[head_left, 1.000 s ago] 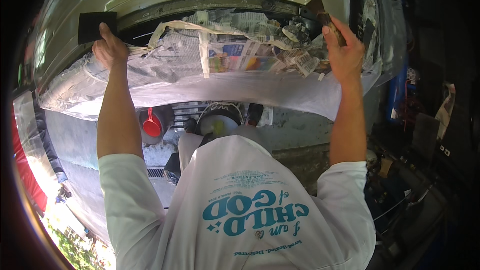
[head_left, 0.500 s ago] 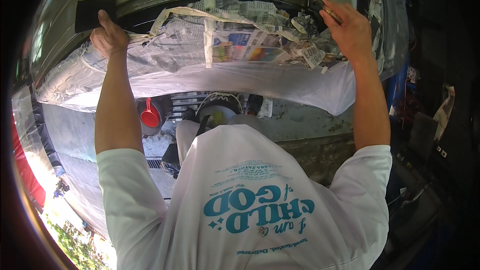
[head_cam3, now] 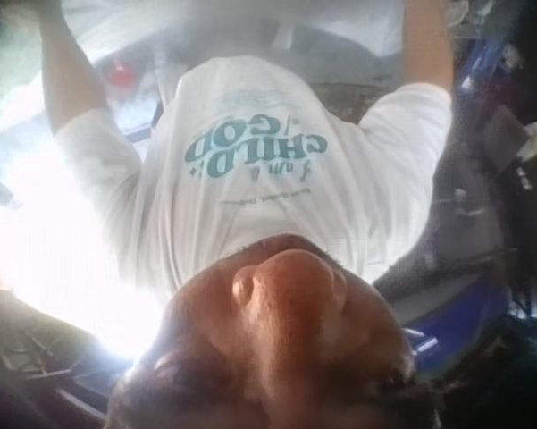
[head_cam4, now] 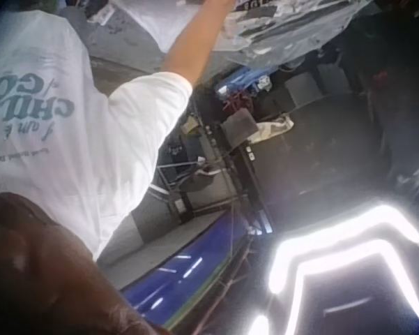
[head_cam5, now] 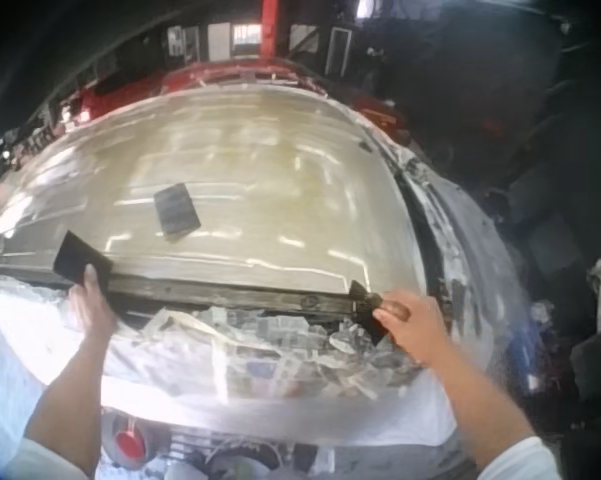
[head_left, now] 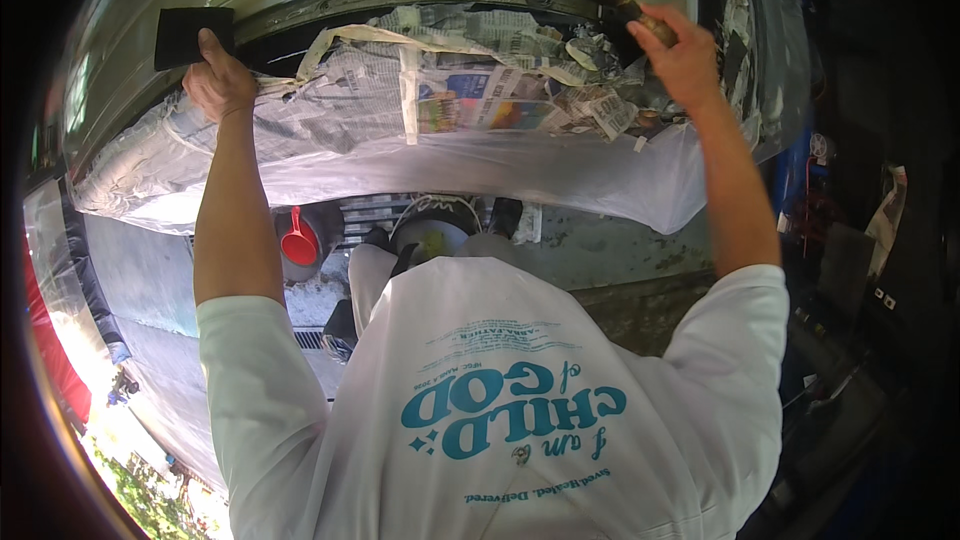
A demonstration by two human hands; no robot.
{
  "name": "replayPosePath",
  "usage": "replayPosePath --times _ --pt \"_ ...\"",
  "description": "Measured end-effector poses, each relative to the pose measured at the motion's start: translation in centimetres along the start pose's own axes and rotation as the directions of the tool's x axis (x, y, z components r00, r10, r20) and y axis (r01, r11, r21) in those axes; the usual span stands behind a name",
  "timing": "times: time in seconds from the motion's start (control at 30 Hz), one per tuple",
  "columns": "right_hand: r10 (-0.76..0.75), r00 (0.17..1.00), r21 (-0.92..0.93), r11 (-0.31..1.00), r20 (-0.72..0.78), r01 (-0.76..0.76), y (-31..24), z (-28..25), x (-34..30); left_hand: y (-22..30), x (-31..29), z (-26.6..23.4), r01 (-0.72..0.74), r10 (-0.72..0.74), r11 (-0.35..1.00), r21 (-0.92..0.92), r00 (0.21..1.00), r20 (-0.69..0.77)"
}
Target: The person sands the edge of a car hood using a sanding block and sandpaper. They repeatedly rub the surface, occasionally pause to pour water from a red scoop onto the area, and continue sanding. The hood is partially covered with newspaper and plastic sheeting.
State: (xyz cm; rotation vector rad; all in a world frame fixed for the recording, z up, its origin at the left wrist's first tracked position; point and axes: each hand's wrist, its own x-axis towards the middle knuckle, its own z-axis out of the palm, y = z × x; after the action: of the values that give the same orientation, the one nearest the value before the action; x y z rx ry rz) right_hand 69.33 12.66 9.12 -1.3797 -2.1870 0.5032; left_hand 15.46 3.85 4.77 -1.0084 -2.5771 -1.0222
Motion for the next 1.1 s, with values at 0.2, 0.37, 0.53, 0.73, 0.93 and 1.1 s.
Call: replayPosePath --times 0.2,0.37,0.53,0.73,0.93,1.1 --pt "-0.124 0.976 -0.098 0.989 -0.179 0.108 0.1 2.0 -2.0 0.4 -0.1 0.2 0.056 -0.057 0.998 -0.032 0.998 -0.033" --pt "0.169 0.978 0.05 0.985 -0.119 -0.164 0.0 1.1 -1.1 0.8 0.0 0.4 0.001 -0.001 1.0 -0.027 1.0 -0.008" --pt "-0.041 0.981 -0.007 0.999 -0.187 0.041 0.3 2.0 -2.1 0.1 -0.1 0.1 -0.012 0.011 1.0 -0.015 0.999 -0.035" --pt "-0.225 0.948 -0.059 0.974 -0.226 0.217 1.8 2.6 -1.6 0.9 -0.6 -0.1 -0.043 0.041 0.998 -0.051 0.998 -0.046" --pt "-0.32 0.92 -0.022 0.946 -0.228 0.323 3.2 3.3 -1.3 2.1 -1.2 -0.6 0.065 -0.066 0.998 -0.023 0.998 -0.013" --pt "-0.422 0.876 0.001 0.901 -0.235 0.434 0.7 5.2 1.6 -0.5 0.9 0.1 0.128 -0.128 0.987 0.094 0.992 -0.008"
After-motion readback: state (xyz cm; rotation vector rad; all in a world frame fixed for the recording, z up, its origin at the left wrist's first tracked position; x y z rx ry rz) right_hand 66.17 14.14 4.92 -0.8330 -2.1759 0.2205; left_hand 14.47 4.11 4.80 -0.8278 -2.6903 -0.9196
